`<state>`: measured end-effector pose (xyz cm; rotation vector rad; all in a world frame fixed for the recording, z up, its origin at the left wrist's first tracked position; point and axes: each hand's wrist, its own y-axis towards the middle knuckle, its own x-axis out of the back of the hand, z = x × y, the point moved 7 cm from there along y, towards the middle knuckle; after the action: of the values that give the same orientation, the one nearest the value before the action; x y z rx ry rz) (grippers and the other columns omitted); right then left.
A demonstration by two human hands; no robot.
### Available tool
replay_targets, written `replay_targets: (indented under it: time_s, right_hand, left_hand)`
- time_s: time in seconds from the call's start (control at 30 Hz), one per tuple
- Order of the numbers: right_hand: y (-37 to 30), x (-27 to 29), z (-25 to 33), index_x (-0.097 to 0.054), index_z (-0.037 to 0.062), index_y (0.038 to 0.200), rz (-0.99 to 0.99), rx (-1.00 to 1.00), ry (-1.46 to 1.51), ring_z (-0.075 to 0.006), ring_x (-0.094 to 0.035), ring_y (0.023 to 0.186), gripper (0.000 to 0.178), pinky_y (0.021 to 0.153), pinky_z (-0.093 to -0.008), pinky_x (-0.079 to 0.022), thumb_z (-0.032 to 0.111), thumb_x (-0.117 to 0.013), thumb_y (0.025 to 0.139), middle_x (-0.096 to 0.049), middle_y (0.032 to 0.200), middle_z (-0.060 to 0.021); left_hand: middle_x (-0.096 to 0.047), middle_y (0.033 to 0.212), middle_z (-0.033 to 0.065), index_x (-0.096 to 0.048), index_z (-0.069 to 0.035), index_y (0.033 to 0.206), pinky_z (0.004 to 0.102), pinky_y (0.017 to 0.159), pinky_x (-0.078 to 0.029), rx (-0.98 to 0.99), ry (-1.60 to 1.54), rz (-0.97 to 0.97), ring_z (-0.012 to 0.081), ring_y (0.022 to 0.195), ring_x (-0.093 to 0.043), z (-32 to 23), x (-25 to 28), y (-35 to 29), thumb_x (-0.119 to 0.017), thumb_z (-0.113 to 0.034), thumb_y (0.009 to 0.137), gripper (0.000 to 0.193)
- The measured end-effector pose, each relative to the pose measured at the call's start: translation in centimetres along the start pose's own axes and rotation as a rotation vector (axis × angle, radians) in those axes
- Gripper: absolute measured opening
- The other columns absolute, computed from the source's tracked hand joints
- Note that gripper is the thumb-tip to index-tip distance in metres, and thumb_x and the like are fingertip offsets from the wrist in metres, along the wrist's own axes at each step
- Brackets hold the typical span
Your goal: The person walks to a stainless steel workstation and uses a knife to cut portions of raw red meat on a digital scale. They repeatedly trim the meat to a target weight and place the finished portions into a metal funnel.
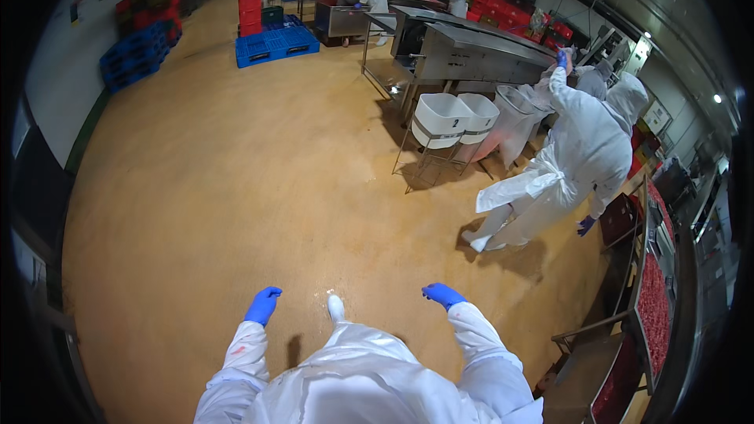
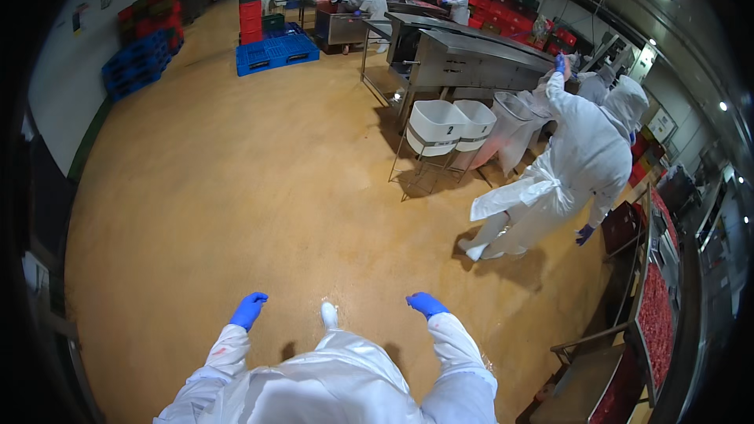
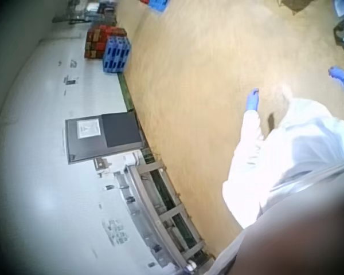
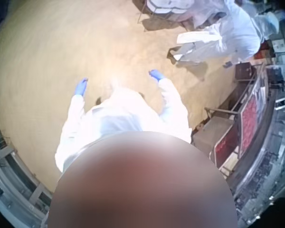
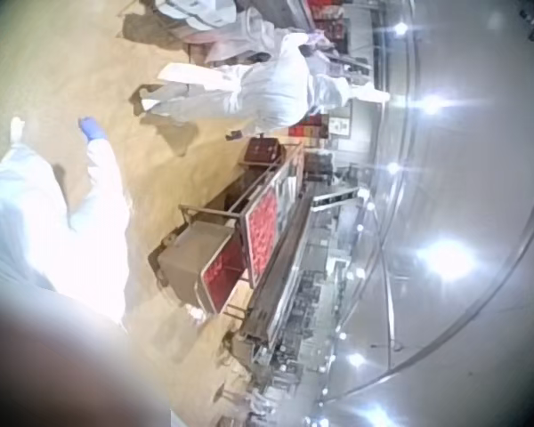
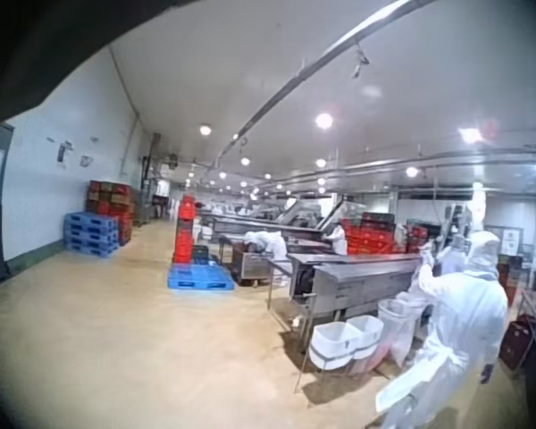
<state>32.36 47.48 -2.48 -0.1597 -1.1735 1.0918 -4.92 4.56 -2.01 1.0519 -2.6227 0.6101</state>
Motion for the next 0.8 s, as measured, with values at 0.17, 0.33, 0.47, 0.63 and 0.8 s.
replay_targets:
  time_s: [0.17, 0.33, 0.47, 0.63, 0.8]
  right_hand:
    - [17.5, 10.4, 15.1, -0.065, 0.0028, 0.103, -0.191, 0.230, -0.063, -0.0286, -0.062, 0.092, 0.045, 0.084, -0.0383, -0.046, 0.042, -0.048, 0.090, -0.067, 0.099, -0.0155]
    - [27.1, 25.7, 42.6, -0.058, 0.0002, 0.115, -0.230, 0.522, 0.226, -0.0299, -0.056, 0.111, 0.050, 0.094, -0.0386, -0.043, 0.042, -0.048, 0.090, -0.060, 0.117, -0.0186]
    - [35.0, 28.1, 56.0, -0.060, 0.0022, 0.110, -0.065, 0.716, 0.327, -0.0315, -0.059, 0.105, 0.043, 0.089, -0.0390, -0.045, 0.038, -0.047, 0.089, -0.063, 0.111, -0.0174]
    - [48.0, 31.4, 62.0, -0.062, 0.0044, 0.103, -0.093, 0.641, 0.090, -0.0368, -0.060, 0.095, 0.037, 0.082, -0.0408, -0.047, 0.035, -0.046, 0.090, -0.064, 0.103, -0.0196]
    - [58.2, 37.7, 59.2, -0.062, 0.0049, 0.105, -0.091, 0.463, 0.180, -0.0327, -0.061, 0.096, 0.036, 0.085, -0.0388, -0.047, 0.035, -0.049, 0.089, -0.064, 0.103, -0.0182]
  left_hand:
    - [-0.067, 0.097, 0.0127, -0.066, -0.002, 0.102, 0.0320, 0.086, -0.047, 0.133, 0.126, 0.104, 0.0216, 0.093, -0.061, -3.0, 3.1, 14.4, -0.054, -0.010, 0.085, 0.022]
    - [-0.067, 0.092, 0.0096, -0.067, -0.004, 0.101, 0.0326, 0.071, -0.050, 0.380, -0.038, -0.047, 0.0172, 0.081, -0.062, 2.4, 10.7, 24.3, -0.057, -0.016, 0.083, 0.023]
    - [-0.068, 0.090, 0.0145, -0.067, -0.005, 0.099, 0.0346, 0.066, -0.051, 0.161, 1.021, 0.538, 0.0218, 0.077, -0.065, 5.8, 13.5, 27.2, -0.057, -0.021, 0.081, 0.026]
    - [-0.068, 0.087, 0.0151, -0.068, -0.004, 0.097, 0.0352, 0.065, -0.051, 0.311, 0.791, 0.510, 0.0230, 0.073, -0.065, 4.4, 19.0, 40.1, -0.056, -0.023, 0.081, 0.027]
    - [-0.068, 0.084, 0.0157, -0.068, -0.004, 0.096, 0.0358, 0.063, -0.052, 0.082, 0.655, 0.341, 0.0241, 0.070, -0.065, -2.6, 24.2, 65.8, -0.056, -0.025, 0.081, 0.029]
